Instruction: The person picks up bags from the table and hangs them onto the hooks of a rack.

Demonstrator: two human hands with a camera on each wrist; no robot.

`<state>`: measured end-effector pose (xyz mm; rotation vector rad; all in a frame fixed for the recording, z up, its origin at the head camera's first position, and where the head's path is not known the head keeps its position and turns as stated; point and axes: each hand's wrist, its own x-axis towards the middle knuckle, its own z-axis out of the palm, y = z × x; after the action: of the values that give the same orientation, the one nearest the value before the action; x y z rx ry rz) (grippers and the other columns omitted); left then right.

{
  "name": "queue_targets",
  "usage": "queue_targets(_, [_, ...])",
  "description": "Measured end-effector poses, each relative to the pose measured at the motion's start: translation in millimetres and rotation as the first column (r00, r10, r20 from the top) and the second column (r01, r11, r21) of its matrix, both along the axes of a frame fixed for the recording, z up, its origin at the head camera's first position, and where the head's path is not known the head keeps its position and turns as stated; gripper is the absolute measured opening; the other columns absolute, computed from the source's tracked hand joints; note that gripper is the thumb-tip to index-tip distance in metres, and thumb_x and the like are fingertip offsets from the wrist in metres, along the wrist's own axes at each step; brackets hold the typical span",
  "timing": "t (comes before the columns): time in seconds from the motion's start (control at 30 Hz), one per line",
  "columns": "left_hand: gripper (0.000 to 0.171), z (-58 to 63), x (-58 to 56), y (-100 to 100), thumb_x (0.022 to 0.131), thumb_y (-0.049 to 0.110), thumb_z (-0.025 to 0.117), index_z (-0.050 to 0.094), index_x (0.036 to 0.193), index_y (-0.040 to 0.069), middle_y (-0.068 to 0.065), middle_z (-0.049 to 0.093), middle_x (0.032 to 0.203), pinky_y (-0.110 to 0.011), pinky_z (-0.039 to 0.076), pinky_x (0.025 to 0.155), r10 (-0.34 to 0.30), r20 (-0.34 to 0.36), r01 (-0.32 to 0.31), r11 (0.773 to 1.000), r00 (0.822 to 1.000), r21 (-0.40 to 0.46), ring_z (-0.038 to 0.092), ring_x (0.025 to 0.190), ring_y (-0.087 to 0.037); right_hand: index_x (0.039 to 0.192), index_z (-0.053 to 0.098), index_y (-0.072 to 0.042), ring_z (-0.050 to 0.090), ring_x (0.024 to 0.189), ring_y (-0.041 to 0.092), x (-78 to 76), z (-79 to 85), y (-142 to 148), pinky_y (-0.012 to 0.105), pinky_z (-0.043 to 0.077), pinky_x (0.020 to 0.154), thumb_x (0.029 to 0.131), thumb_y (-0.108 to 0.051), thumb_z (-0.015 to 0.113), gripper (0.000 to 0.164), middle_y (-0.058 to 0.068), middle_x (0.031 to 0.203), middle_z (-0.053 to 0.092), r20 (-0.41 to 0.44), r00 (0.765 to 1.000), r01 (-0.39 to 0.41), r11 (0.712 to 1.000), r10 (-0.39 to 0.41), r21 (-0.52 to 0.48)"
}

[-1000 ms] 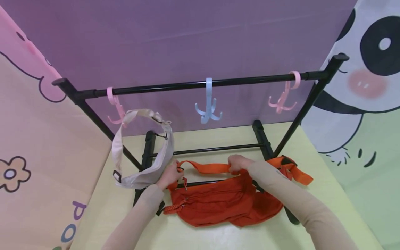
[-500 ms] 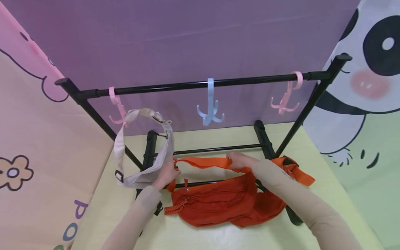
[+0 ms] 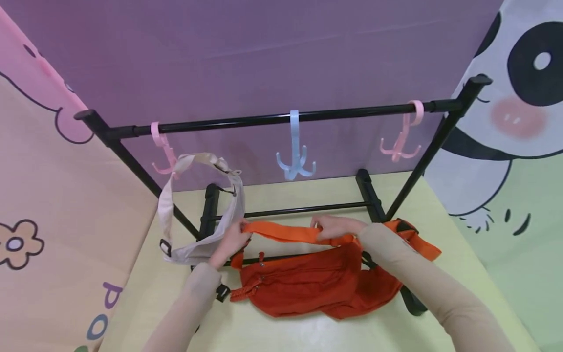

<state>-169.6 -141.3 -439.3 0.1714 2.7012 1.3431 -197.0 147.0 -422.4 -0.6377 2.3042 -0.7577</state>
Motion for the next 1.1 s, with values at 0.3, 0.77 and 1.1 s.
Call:
queue_targets(0.3, [0.031, 19.7, 6.0, 4, 0.078, -0.002, 0.058, 0.052, 0.107, -0.005, -0.021, 0.055, 0.1, -0.027, 0.041, 0.063, 0.016, -0.01, -0.015, 0.994, 1.0, 0.111, 0.044, 0.06, -0.013, 0.101, 0.051, -0.005, 0.045, 0.069, 0.013, 10.1, 0.9, -13, 0.025, 0.038, 0.065, 0.07, -0.02, 0.071, 0.039, -0.001, 0.078, 0.051, -0.205, 0.979, -0.02, 1.0, 0.019, -0.002])
queue_targets(0.77, [0.03, 56.9, 16.5, 4, 0.074, 0.001, 0.066, 0.058, 0.104, 0.003, -0.012, 0.058, 0.089, -0.028, 0.039, 0.066, -0.067, -0.136, 0.085, 0.988, 0.988, 0.131, 0.05, 0.073, -0.019, 0.118, 0.048, 0.001, 0.042, 0.056, 0.009, 28.8, 36.4, -11, 0.025, 0.039, 0.062, 0.079, -0.02, 0.063, 0.047, 0.003, 0.086, 0.055, -0.333, 0.942, 0.029, 0.998, -0.045, -0.052])
queue_targets(1.1, [0.032, 75.4, 23.9, 1, 0.076, 0.004, 0.066, 0.057, 0.107, 0.006, -0.011, 0.061, 0.098, -0.03, 0.042, 0.064, -0.147, -0.15, 0.166, 0.978, 0.978, 0.127, 0.052, 0.07, -0.018, 0.116, 0.054, -0.003, 0.05, 0.063, 0.004, 42.2, 63.3, -5, 0.03, 0.045, 0.073, 0.08, -0.02, 0.063, 0.04, 0.004, 0.098, 0.06, -0.403, 0.912, 0.023, 0.99, -0.077, -0.137])
